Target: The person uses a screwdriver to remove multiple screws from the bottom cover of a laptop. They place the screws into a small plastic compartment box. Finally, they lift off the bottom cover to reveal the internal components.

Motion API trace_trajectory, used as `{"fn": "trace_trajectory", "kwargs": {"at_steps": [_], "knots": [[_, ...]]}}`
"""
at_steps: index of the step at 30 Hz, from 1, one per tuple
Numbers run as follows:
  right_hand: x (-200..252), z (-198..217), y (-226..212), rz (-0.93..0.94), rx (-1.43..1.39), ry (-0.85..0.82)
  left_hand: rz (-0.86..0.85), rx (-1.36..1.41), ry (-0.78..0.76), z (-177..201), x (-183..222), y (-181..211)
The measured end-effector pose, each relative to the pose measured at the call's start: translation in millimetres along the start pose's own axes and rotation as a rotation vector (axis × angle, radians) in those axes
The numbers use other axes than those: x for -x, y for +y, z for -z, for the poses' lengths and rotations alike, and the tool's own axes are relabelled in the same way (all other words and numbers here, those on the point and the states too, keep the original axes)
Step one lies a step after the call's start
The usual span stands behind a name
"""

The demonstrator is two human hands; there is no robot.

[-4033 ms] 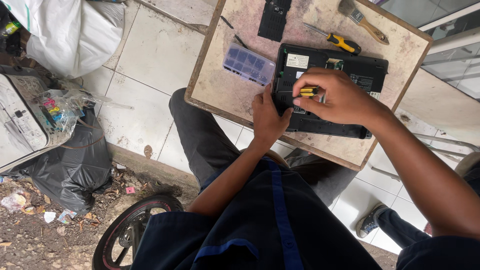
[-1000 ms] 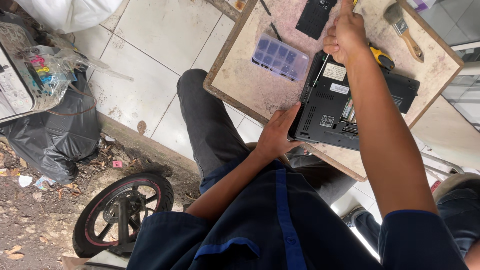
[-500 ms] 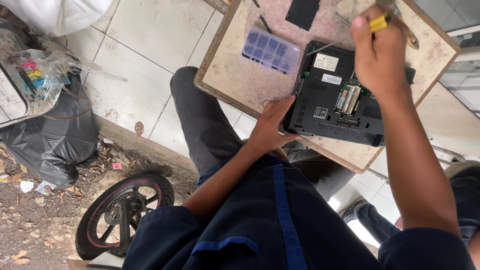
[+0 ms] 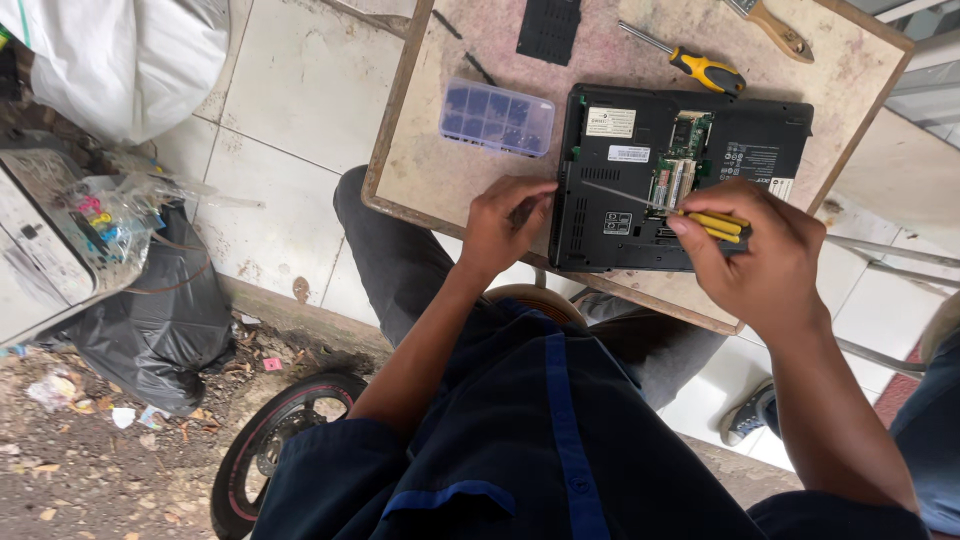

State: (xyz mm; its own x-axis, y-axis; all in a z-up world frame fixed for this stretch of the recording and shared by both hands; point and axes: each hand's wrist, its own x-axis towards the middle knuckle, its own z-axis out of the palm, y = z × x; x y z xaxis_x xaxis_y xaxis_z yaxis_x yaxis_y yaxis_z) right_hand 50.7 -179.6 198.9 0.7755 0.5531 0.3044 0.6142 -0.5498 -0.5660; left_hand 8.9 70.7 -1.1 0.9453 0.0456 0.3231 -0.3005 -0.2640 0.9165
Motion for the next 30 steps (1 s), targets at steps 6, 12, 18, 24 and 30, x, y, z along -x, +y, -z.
{"fn": "trace_trajectory", "kwargs": {"at_steps": [6, 12, 18, 24, 30], "knots": [[8, 0, 9, -0.05, -0.045, -0.037, -0.032, -0.094, 0.008, -11, 4, -5], [5, -13, 21, -0.08, -0.087, -0.077, -0.048, -0.118, 0.014, -12, -1, -7], [-3, -22, 24, -0.034, -0.145, -0.116, -0.052, -0.113, 0.007, -12, -1, -9], [-22, -34, 0, 0.074, -0.168, -0.015, 0.029, 0.031, 0.1, -9, -10, 1], [-13, -49, 1, 0.028, 0.062, -0.063, 0.064, 0.089, 0.093, -7, -12, 7]]}}
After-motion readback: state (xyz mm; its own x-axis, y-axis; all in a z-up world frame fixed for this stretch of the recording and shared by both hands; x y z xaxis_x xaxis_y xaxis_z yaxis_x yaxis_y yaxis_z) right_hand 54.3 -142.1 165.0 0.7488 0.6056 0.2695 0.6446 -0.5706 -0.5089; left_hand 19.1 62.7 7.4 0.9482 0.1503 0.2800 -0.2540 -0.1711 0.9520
